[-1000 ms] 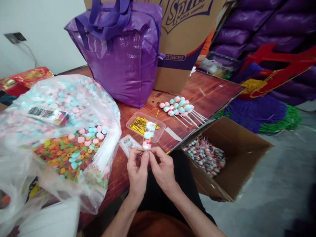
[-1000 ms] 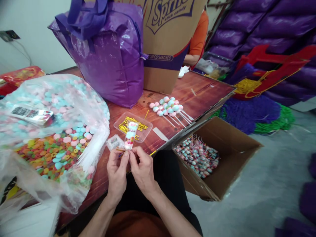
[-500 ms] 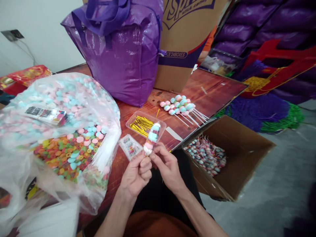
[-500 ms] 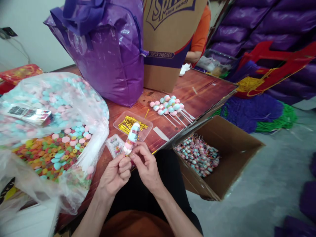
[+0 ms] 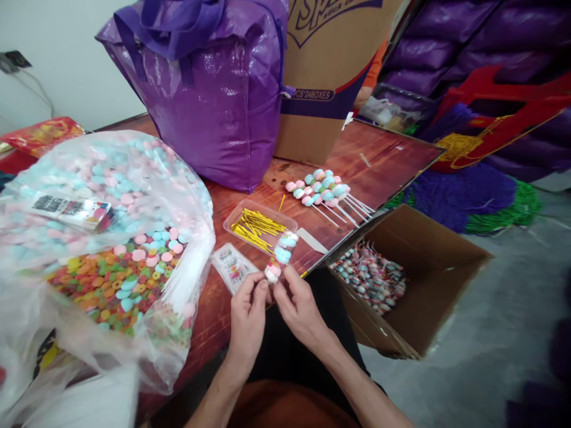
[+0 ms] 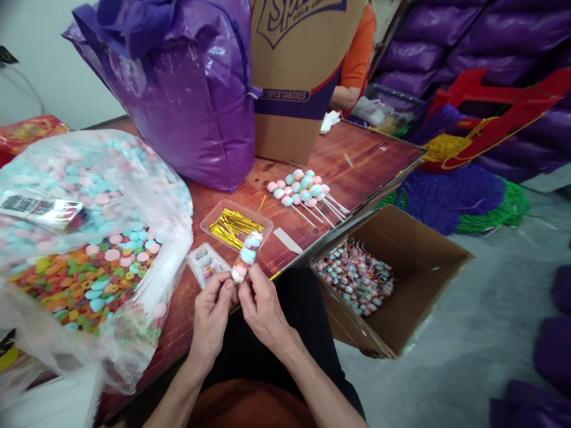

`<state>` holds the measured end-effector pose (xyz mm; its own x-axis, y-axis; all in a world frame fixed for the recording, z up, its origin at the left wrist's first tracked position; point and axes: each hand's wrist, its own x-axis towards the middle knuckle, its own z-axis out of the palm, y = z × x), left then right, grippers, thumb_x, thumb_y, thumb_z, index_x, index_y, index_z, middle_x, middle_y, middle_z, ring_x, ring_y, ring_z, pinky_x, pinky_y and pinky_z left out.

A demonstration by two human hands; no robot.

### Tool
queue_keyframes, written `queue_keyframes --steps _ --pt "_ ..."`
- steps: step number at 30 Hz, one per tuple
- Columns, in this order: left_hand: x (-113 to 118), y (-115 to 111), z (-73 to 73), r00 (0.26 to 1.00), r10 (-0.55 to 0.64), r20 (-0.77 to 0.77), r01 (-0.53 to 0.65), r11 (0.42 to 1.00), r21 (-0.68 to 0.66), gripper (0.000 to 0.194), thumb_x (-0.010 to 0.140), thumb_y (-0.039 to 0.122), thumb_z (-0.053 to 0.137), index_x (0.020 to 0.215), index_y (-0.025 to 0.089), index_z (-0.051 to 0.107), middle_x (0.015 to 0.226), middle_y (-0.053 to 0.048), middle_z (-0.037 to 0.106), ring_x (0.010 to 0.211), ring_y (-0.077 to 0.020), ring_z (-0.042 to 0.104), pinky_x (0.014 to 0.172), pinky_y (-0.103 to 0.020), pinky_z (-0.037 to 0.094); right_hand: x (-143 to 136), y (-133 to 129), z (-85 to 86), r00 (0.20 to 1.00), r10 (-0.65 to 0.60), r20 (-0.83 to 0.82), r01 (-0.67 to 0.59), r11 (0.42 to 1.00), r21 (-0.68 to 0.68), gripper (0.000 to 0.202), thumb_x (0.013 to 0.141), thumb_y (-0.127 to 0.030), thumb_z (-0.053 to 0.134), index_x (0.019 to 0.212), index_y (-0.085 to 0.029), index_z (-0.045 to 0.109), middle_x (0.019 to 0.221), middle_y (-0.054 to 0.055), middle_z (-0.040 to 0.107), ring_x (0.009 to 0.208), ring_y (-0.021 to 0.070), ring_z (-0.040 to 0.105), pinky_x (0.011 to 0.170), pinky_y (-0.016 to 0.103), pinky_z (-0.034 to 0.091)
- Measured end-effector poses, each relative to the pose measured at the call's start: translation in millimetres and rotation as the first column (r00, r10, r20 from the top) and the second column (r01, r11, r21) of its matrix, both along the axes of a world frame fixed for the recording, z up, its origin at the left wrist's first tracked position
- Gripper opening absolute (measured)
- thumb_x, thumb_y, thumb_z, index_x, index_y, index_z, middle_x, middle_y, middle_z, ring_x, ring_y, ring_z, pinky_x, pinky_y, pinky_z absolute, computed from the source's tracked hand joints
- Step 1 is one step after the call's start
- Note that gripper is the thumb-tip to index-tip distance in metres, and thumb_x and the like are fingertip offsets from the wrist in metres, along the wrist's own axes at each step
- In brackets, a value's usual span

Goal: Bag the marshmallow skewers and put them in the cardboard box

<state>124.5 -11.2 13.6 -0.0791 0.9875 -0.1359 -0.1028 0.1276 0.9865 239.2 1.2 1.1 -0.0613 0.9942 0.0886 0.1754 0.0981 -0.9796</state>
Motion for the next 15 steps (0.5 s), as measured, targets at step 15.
queue_keyframes --steps 15 --pt "-5 19 7.1 0.835 0.135 0.533 0.077 0.931 -0.356 0.043 0.06 0.041 0.09 0.072 0.012 0.061 0.055 0.007 0.046 0.047 -0.0016 0.034 0.043 -0.013 0.025 14 3 2.8 0.906 -0.114 0.408 -0.151 0.813 0.563 0.029 0.097 -0.009 0.049 0.116 -0.022 0.068 0.107 0.009 0.072 0.096 0.0191 0.07 0.085 0.031 0.055"
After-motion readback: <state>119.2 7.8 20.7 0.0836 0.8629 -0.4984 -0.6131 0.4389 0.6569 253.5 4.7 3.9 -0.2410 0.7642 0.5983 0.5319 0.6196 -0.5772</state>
